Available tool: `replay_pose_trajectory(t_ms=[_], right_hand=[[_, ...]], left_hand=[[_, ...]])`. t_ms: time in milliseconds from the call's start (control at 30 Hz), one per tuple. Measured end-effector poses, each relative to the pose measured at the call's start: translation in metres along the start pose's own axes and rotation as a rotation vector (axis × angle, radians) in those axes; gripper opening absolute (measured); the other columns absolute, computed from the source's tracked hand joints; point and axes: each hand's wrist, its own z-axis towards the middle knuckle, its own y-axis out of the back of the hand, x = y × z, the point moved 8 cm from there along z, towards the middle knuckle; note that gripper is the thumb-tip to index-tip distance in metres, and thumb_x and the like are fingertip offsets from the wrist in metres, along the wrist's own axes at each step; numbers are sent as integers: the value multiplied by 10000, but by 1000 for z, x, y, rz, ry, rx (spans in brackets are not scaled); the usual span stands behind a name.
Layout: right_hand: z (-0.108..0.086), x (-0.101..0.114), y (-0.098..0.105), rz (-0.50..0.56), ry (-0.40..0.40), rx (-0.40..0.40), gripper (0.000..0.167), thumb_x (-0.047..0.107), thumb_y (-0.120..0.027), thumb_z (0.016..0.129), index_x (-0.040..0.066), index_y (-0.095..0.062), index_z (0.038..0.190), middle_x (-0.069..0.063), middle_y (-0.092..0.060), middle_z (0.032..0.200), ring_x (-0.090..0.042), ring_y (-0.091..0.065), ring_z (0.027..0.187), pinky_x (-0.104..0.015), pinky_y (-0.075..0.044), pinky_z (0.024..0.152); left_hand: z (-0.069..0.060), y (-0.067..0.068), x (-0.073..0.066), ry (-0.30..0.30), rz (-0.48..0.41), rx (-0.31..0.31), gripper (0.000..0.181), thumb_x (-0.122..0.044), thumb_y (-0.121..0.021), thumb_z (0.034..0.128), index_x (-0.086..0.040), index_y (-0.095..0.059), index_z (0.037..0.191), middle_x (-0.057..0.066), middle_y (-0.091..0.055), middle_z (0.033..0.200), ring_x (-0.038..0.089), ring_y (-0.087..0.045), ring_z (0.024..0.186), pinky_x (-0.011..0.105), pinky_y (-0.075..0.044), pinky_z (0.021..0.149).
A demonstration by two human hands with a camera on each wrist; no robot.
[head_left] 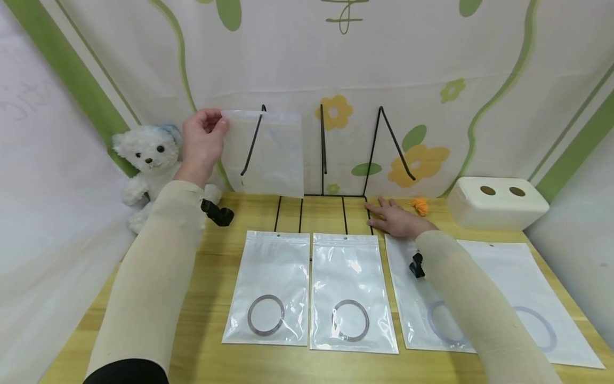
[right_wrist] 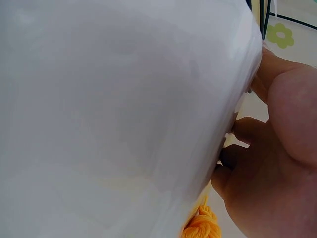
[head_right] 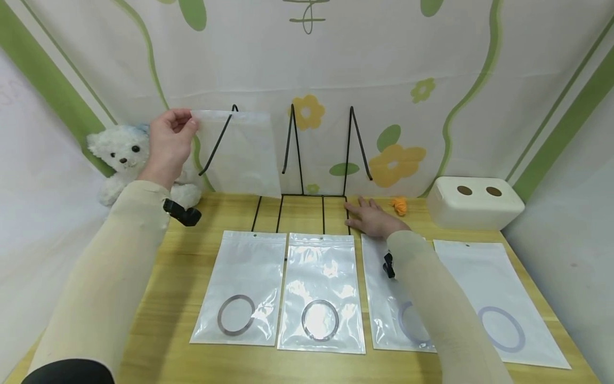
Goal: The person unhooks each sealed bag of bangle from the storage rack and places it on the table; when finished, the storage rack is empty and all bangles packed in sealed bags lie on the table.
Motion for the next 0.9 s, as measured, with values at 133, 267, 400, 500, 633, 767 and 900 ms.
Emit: replay_pose_trajectory(t_ms=[133,267,400,500,633,767,900], right_hand=[[-1,1,0,13,-1,2,693,439,-485,1161,173,-217,1742,-308,38,1788,-611,94,1619,-817,-41,1262],[-2,4,1,24,1,2,689,423,-490,1162,163,-219,1741,-321,36,1783,-614,101,1616,-813,-31,1264],[-2,5,1,17,3,0,687,417,-487,1163,160,-219,1741,-326,32,1780,-616,97,1616,-811,-31,1267],[-1,4,1,15,5,0,685,417,-487,1164,162,-220,1741,-326,31,1780,-617,96,1616,-810,-34,1268],[0,3,0,24,6,2,688,425,-492,1161,171,-222,1741,-315,40,1784,-612,105,1617,-811,-31,1266],[0,2,0,25,6,3,690,432,-492,1160,177,-221,1742,-309,41,1787,-609,105,1619,-807,-32,1269],[0,2,0,21,10,2,696,443,-494,1157,177,-225,1741,-316,38,1784,-617,99,1615,-810,-33,1267]], left_hand=[[-2,2,0,-25,-19,4,154,-219,-658,1095,-140,-708,1217,-84,-662,1113,64,-619,1011,279,-537,961],[-3,3,0,-39,-50,5,100,-207,-670,1085,-140,-713,1145,-92,-666,1033,71,-639,948,336,-562,985],[-4,5,0,-47,-55,-3,117,-194,-672,1083,-116,-729,1148,-93,-668,1015,74,-647,924,348,-573,982],[-5,6,1,-45,-52,-13,179,-176,-673,1081,-69,-736,1210,-87,-676,1015,78,-651,919,324,-580,953],[-6,8,1,-41,-62,-32,209,-147,-691,1068,-32,-741,1235,-82,-685,996,79,-652,896,235,-586,870],[-8,11,0,-38,-72,-46,113,-135,-713,1053,-65,-756,1130,-88,-694,949,77,-649,856,158,-573,771],[-10,13,-1,-28,-68,-49,35,-144,-719,1051,-146,-736,1020,-96,-697,926,74,-645,848,147,-564,745]])
